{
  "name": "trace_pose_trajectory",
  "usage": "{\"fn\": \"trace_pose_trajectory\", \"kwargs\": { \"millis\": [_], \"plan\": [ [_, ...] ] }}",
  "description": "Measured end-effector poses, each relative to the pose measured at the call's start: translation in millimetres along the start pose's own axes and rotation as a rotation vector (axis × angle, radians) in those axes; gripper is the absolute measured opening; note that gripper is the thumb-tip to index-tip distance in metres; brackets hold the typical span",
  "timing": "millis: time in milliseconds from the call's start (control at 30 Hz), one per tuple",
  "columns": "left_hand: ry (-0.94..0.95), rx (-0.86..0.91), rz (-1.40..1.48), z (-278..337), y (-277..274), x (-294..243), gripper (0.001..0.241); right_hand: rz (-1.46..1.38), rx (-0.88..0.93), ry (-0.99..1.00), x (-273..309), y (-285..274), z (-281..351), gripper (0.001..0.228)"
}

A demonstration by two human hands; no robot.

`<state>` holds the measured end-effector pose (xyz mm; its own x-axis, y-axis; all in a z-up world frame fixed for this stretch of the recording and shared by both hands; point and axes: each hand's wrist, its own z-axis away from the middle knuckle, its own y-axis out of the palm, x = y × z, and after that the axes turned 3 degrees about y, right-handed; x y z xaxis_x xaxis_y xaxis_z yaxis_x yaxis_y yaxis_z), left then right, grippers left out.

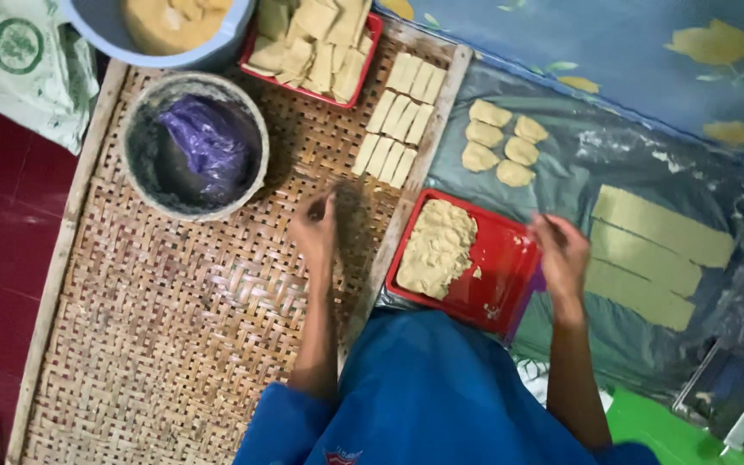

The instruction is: Shaping and folding small pieces of dough into a specific snack form on a woven mat.

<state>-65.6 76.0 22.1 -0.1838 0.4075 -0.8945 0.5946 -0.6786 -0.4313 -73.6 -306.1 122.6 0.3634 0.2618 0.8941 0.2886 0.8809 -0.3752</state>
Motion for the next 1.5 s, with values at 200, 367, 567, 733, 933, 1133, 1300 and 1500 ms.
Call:
{"fn": "trace_pose_trajectory", "kwargs": {
  "millis": [200,367,567,733,933,1133,1300,1500],
  "plan": [
    [0.012,0.059,-0.036,45.7,-40.3,-51.8,0.012,-0.062,-0.096,0.042,-67.3,-71.1,35.4,0.012],
    [0.011,0.138,-0.140,91.5,-37.1,-36.3,0.016,-0.060,-0.188,0.067,-110.8,-96.6,43.1,0.010],
    [0.043,0.403,-0.059,139.9,31.3,-119.2,0.013,0.012,-0.253,-0.166,-146.2,-145.4,36.2,0.017],
    [0.074,0.568,0.092,217.3,106.1,-168.5,0.016,0.210,-0.390,-0.194,-195.7,-228.4,23.5,0.016],
    [0.136,0.773,0.219,348.3,184.5,-194.5,0.018,0.543,-0.625,-0.208,-285.7,-319.2,-15.5,0.014],
    [0.119,0.989,0.236,415.1,196.6,-244.6,0.021,0.433,-0.564,-0.140,-305.1,-338.4,-38.3,0.030],
    [0.084,1.089,0.147,435.1,194.9,-239.4,0.023,0.368,-0.555,0.047,-335.9,-344.3,-60.8,0.023],
    [-0.037,1.165,0.183,446.3,197.9,-243.9,0.021,0.270,-0.557,0.023,-310.2,-349.1,-60.3,0.024]
  ]
}}
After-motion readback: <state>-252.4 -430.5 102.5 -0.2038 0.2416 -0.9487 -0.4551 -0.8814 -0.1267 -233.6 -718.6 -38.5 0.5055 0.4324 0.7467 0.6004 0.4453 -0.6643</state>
